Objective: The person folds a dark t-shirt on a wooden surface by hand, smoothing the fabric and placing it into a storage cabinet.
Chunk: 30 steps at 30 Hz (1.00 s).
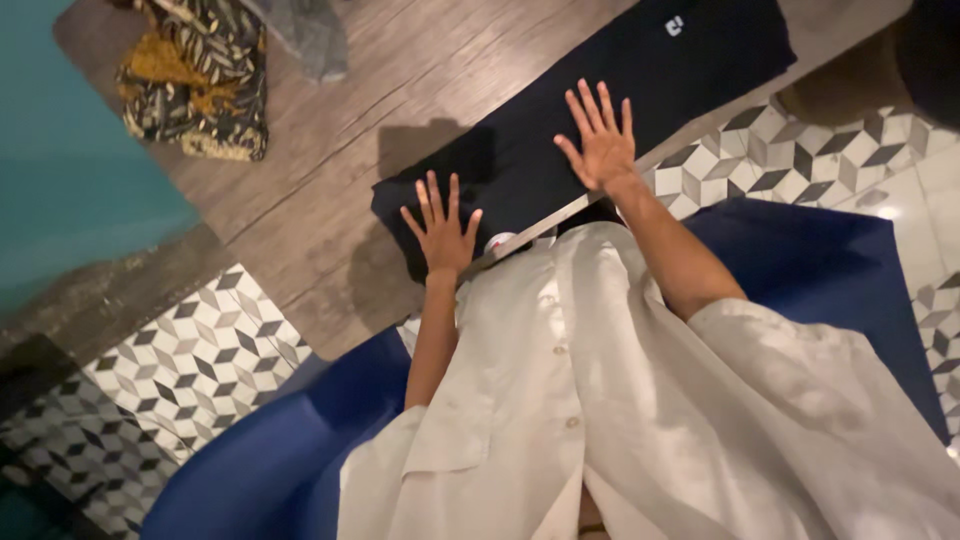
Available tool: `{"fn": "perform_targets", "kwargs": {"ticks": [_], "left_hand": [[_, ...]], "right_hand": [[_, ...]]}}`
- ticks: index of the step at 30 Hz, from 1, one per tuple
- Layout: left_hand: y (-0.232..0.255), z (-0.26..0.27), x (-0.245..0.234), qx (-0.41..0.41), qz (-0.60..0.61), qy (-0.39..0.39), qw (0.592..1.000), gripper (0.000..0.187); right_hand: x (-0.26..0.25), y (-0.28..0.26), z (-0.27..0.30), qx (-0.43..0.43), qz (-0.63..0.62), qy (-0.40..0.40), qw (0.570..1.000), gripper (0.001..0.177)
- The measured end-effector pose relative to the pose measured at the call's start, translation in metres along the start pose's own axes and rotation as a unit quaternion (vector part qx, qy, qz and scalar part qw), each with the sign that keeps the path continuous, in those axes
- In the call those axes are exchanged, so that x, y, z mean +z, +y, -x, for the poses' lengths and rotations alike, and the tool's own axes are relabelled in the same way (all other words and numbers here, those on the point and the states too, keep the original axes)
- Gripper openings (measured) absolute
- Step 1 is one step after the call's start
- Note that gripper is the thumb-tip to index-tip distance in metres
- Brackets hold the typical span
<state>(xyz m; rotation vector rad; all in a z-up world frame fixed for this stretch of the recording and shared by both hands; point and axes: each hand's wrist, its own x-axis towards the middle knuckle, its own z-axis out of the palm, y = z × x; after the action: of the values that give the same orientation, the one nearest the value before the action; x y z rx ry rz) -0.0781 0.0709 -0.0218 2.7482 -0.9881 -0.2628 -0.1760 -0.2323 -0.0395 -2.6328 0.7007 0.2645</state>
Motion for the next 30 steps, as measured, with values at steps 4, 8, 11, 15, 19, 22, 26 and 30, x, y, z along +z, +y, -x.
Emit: {"fn": "perform_targets", "kwargs": {"ticks": [4,8,11,15,19,22,26,30], "left_hand": [[0.006,-0.004,-0.002,-0.005,0.002,-0.007,1.0,0.073],[0.013,-0.008,-0.004,-0.014,0.006,0.0,1.0,0.072],[0.021,-0.01,-0.004,-0.036,0.025,-0.005,0.999,0.076],[0.033,-0.02,-0.005,-0.071,0.043,0.001,0.997,0.076],[0.046,-0.041,-0.005,-0.128,-0.013,0.006,0.992,0.061],[0.069,-0.07,-0.002,-0.142,-0.036,0.08,0.986,0.051],[0.115,-0.131,0.006,-0.054,-0.009,0.144,0.988,0.057],[0.177,-0.215,0.036,0.008,0.028,0.042,0.999,0.057]], "right_hand": [[-0.025,0.044,-0.023,0.087,-0.036,0.005,0.996,0.076],[-0.052,0.092,-0.04,0.163,-0.063,-0.003,0.985,0.071],[-0.066,0.133,-0.049,0.192,-0.08,0.01,0.978,0.077],[-0.068,0.188,-0.051,0.191,-0.082,0.045,0.977,0.078],[-0.063,0.227,-0.043,0.19,-0.117,0.135,0.965,0.082],[-0.07,0.242,-0.023,0.208,-0.142,0.22,0.942,0.075],[-0.086,0.249,0.017,0.28,-0.217,0.23,0.906,0.061],[-0.082,0.258,0.027,0.265,-0.26,0.24,0.897,0.065]]}}
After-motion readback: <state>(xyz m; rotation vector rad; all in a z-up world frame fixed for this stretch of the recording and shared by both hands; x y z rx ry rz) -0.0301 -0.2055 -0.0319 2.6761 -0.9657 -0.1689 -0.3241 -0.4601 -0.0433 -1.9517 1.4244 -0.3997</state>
